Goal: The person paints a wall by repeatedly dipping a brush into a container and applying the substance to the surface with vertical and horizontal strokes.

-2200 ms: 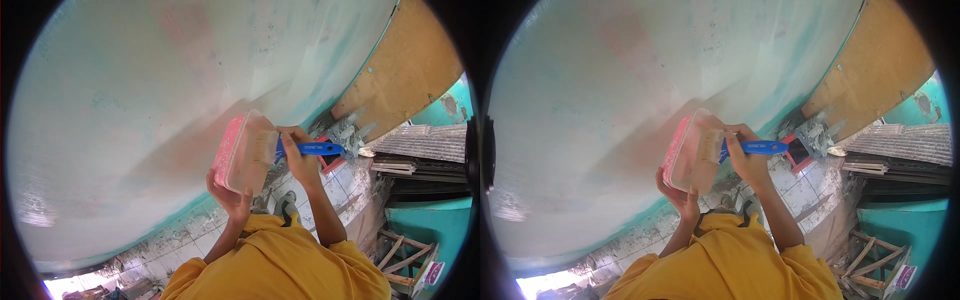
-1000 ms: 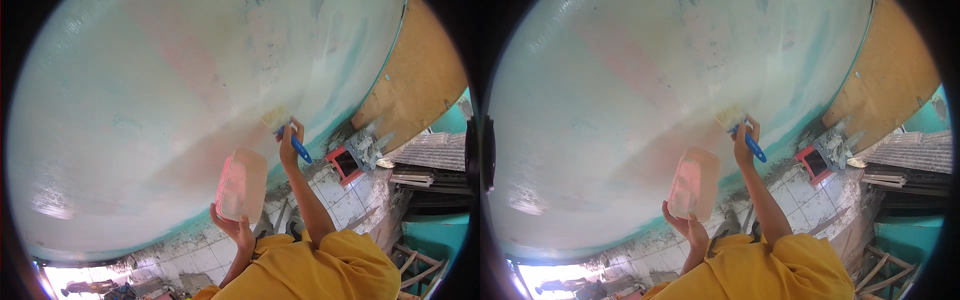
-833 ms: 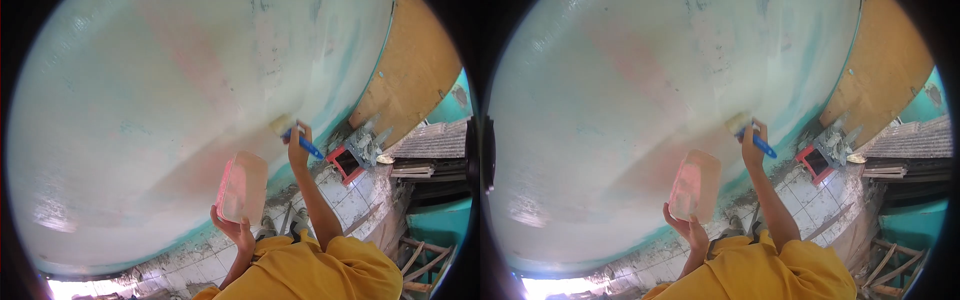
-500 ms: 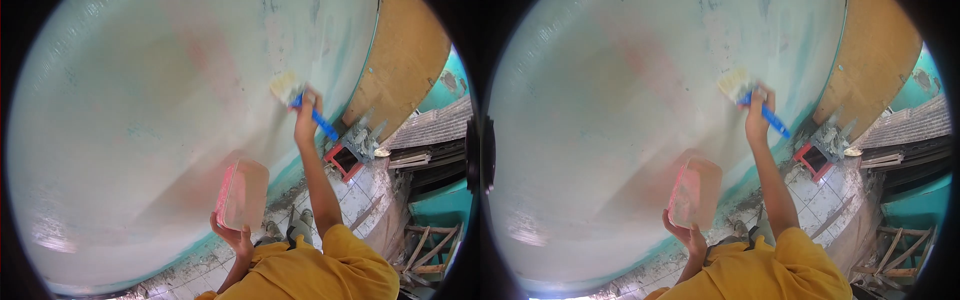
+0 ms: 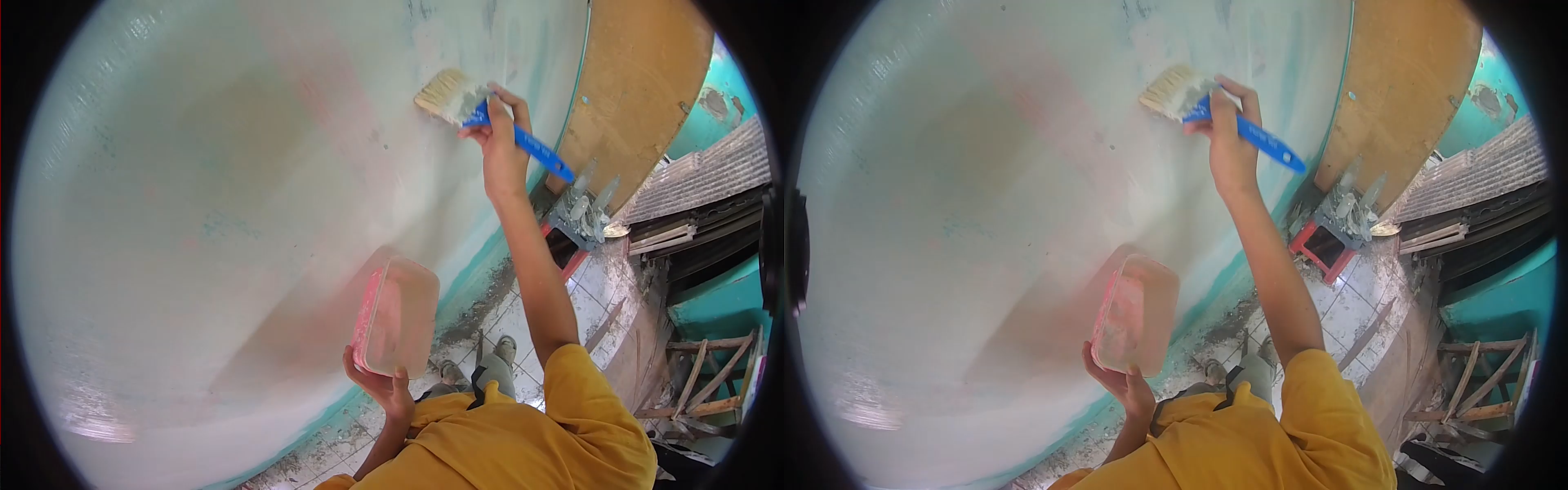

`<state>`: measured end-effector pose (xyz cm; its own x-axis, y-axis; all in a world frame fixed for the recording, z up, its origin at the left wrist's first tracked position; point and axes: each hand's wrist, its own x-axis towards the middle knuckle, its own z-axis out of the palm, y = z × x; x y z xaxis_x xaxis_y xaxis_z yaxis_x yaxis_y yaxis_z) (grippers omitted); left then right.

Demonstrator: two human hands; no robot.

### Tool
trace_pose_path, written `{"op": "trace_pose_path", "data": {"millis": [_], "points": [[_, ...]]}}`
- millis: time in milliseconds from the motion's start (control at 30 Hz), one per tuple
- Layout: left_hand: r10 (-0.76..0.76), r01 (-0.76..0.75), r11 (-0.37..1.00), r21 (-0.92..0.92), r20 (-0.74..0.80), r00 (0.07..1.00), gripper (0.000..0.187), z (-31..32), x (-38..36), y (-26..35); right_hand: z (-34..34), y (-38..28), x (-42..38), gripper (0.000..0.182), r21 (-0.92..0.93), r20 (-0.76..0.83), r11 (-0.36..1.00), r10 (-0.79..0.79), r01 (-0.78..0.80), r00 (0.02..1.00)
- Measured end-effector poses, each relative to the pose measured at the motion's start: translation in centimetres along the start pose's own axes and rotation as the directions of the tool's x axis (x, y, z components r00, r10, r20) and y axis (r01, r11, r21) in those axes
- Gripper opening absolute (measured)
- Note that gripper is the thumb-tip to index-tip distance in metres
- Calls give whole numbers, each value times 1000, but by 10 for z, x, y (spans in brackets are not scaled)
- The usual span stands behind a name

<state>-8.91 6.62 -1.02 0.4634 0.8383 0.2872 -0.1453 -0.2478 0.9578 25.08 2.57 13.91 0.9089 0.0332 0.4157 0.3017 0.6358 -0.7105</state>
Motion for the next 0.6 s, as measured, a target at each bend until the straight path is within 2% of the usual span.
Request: {"op": "trace_pose_path", "data": {"millis": [33,100,133,200,233,300,333,400,467,500,567,600], "points": [[-5,6,1000,-14,8,1000,105,1,0,3,-7,11,-7,30,35,-20,999,-26,27,999],[-8,8,1000,-29,16,1000,105,4,1,2,-42,70,-48,31,-37,-29,995,87,-88,996],[-15,16,999,-41,21,1000,105,3,0,0,-53,96,-77,30,-56,-126,987,144,-152,981],[-15,16,998,-54,25,1000,105,1,1,-4,-95,137,-118,30,-127,-179,945,278,-302,944],[-8,9,999,-44,23,1000,105,0,0,-4,-102,137,-123,30,-124,-179,945,279,-303,943],[0,1,999,-32,26,1000,105,-3,1,-3,-102,124,-126,31,-236,-232,849,424,-474,875],[9,-8,999,-39,23,1000,105,-3,1,-2,-96,113,-114,31,-273,-235,851,392,-448,889],[10,-9,999,-43,28,1000,105,-1,-1,2,-53,71,-74,31,-190,-98,949,237,-252,966],[32,-32,999,-16,17,999,105,2,0,5,-11,23,-37,32,-140,-3,986,97,-96,995],[30,-29,999,-13,19,999,105,3,0,6,-2,8,-27,32,-140,-6,985,99,-99,995],[26,-26,999,-22,17,999,105,4,-2,6,8,-7,-16,34,40,48,998,52,-54,998],[25,-24,999,-22,17,1000,105,3,-2,5,-3,6,-22,33,74,44,996,40,-44,998]]}}
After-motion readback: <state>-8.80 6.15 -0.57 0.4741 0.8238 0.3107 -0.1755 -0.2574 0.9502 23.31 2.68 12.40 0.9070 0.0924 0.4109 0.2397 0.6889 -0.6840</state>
